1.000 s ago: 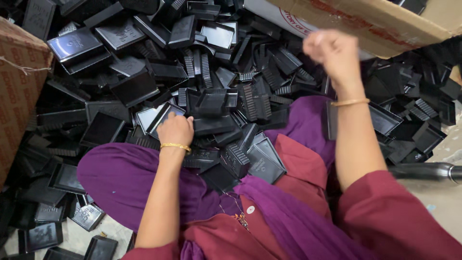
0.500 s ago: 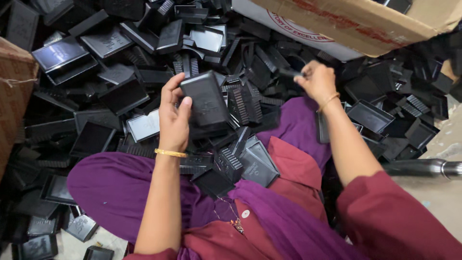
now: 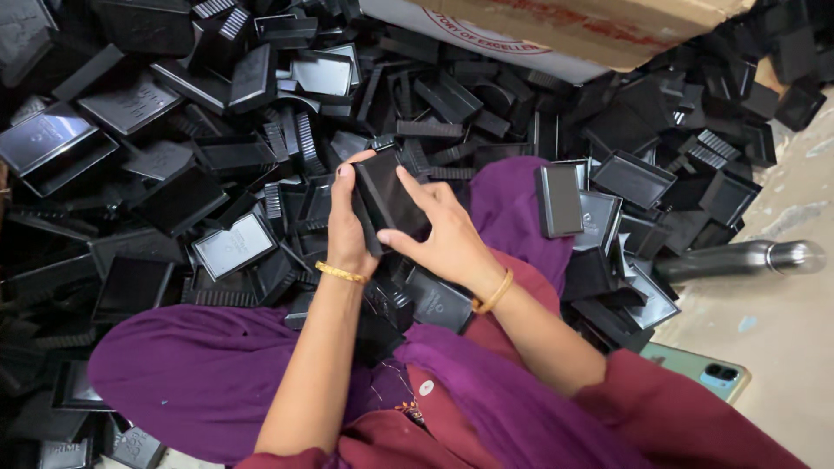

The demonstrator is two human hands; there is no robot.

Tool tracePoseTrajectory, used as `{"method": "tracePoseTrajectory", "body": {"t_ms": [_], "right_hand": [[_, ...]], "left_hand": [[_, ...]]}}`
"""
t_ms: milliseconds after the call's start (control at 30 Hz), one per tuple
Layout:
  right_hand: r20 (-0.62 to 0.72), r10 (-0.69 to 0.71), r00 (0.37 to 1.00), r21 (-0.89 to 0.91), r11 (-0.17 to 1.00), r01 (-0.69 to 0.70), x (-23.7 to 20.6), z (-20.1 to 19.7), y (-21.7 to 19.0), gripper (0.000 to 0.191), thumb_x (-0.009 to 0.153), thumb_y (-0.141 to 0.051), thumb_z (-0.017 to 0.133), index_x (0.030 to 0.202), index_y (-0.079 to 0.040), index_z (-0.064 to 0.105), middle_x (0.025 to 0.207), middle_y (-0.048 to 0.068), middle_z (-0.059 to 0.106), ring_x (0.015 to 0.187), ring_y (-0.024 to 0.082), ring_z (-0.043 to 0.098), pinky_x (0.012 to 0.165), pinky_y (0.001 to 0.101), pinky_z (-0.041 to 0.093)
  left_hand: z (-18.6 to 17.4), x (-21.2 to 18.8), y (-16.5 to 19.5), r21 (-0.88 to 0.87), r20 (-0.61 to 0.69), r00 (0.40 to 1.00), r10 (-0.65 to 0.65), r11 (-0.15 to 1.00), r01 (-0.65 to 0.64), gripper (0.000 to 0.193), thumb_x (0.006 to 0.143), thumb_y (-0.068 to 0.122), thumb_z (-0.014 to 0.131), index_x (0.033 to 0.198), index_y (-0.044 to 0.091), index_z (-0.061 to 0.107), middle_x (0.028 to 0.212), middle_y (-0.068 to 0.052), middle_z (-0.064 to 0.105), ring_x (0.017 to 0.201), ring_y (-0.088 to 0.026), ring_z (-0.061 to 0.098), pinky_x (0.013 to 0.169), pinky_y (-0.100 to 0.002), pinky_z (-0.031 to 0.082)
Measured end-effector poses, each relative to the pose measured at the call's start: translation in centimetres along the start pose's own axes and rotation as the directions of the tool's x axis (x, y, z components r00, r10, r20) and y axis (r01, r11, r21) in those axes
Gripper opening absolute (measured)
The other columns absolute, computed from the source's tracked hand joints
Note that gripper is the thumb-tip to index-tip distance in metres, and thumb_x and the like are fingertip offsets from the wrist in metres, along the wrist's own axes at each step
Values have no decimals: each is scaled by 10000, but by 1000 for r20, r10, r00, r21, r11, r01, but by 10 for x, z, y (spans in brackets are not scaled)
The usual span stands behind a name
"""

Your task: The person sits on the floor among a large pile of black plastic boxes and stacks them one at a time, picking up individual boxes from the pile, aligning them, and adding them to a growing stack on their lap.

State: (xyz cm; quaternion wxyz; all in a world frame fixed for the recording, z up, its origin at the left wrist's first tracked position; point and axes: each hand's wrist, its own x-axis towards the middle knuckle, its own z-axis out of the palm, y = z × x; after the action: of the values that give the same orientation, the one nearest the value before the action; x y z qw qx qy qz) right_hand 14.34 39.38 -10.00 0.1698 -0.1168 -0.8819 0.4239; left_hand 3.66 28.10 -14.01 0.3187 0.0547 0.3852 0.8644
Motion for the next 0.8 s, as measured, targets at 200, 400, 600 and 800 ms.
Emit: {"method": "tracePoseTrajectory", "body": {"t_ms": [200, 400, 600, 800], "right_hand": [[93, 212, 973, 635, 739, -222, -12, -15, 2, 656, 870, -102, 808, 1461, -75, 525, 1319, 108, 659, 1202, 172, 648, 1047, 341, 553], [107, 240, 965, 513, 818, -260, -26, -7, 3, 651, 846, -70, 824, 1435, -40, 550, 1346, 97, 647, 1220, 168, 646, 1066, 343, 550], [483, 212, 850, 746, 409, -526, -28, -24, 10, 476, 951, -122, 747, 1366, 53, 593, 1242, 115, 686, 1132, 167, 657, 988, 329, 556], [110, 221, 969, 460, 853, -247, -45, -8, -14, 320, 848, -138, 803, 1063, 1, 612, 1003, 52, 731, 939, 89, 725, 837, 282, 625]], "left_hand": [[2, 2, -9, 85, 7, 999, 50, 995, -51, 569, 1075, 549, 357, 1288, 75, 588, 1116, -104, 680, 972, -179, 690, 878, -316, 581], [15, 0, -16, 180, -5, 990, 142, 974, -138, 571, 1063, 536, 333, 1341, 97, 569, 1212, -13, 617, 967, -114, 621, 852, -269, 548], [-2, -4, 15, 828, 196, 897, 396, 423, -367, 512, 1124, 390, 413, 870, 21, 661, 729, -67, 607, 674, -138, 580, 671, -289, 464], [-14, -15, 15, 929, -24, 795, 607, 307, -205, 473, 1072, 305, 448, 776, -33, 597, 630, -141, 552, 569, -219, 547, 595, -351, 397]]}}
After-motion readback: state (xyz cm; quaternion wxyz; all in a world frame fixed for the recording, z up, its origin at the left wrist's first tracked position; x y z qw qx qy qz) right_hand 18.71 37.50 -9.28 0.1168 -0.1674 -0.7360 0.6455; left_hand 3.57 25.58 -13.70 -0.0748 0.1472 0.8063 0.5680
